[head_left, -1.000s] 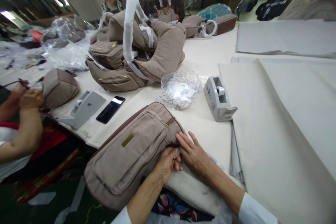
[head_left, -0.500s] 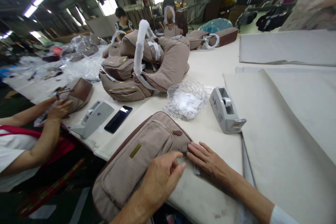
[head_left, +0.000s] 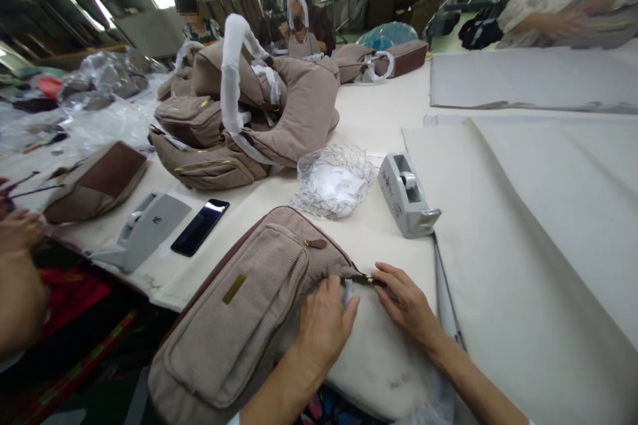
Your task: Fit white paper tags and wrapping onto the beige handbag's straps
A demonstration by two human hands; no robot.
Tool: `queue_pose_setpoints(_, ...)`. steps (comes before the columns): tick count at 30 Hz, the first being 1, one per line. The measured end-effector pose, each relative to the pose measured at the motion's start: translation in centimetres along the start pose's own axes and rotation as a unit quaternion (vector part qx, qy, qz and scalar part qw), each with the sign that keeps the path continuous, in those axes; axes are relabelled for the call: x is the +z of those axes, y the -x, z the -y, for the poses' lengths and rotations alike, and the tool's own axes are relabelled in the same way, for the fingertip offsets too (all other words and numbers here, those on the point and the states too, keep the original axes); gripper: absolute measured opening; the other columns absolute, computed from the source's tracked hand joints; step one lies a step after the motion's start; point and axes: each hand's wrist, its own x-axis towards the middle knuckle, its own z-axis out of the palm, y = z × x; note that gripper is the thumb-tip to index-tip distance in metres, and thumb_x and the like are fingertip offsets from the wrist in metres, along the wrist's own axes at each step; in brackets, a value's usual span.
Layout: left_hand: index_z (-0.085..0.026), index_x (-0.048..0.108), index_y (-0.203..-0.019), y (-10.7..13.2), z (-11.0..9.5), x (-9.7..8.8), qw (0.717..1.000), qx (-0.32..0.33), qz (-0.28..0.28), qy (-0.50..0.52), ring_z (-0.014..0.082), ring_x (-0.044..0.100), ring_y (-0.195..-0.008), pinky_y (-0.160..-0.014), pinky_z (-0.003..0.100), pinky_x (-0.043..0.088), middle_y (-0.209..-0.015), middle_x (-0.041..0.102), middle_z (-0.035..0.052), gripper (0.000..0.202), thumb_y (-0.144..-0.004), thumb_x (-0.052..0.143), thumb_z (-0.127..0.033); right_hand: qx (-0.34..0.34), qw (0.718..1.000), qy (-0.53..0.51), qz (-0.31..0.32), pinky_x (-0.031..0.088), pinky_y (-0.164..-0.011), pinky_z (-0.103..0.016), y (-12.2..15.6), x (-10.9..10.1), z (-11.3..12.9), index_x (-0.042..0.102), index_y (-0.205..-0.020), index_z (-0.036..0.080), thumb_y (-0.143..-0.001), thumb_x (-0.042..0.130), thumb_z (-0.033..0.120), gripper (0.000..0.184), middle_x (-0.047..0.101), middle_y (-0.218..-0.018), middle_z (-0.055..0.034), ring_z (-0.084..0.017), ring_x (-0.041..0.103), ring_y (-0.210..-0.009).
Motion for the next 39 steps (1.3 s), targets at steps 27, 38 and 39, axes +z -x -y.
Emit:
queue_pose_setpoints(27,-0.011,0.057,-0.083,-2.3,2.6,3.0,0.8,-0.184,0.091,0.564,0.0084,0.049,-0.047,-0.048,0.023,0.048,-0.064,0.06,0.0007,0.043,-0.061,0.072,-0.045,0.523,0.653,-0.548,0.028,0.029,-0.03,-0.012,-2.1,4.1,6.5,0.053,-0.078,0.014,-0.075,0.054,0.032,0.018,0.057,-0.059,0.0041,-0.005,0.051,-0.037)
queue_pose_setpoints(38,-0.01,0.059,-0.083,-2.8,3.5,3.2,0.73,-0.249,0.157,0.617,0.0079,0.048,-0.042,-0.044,0.021,0.045,-0.061,0.058,-0.0004,0.025,-0.071,0.069,-0.031,0.547,0.636,-0.544,0.019,0.03,-0.029,-0.013,-2.2,3.7,6.1,0.053,-0.085,0.016,-0.082,0.042,0.025,0.015,0.055,-0.057,0.0052,-0.005,0.048,-0.033)
queue_pose_setpoints(39,-0.01,0.06,-0.084,-2.9,3.5,3.2,0.726,-0.253,0.168,0.618,0.0077,0.048,-0.042,-0.043,0.021,0.045,-0.061,0.057,-0.0004,0.026,-0.071,0.069,-0.031,0.545,0.637,-0.544,0.022,0.03,-0.029,-0.013,-2.2,3.8,6.1,0.054,-0.084,0.015,-0.082,0.042,0.025,0.015,0.055,-0.058,0.005,-0.005,0.048,-0.033)
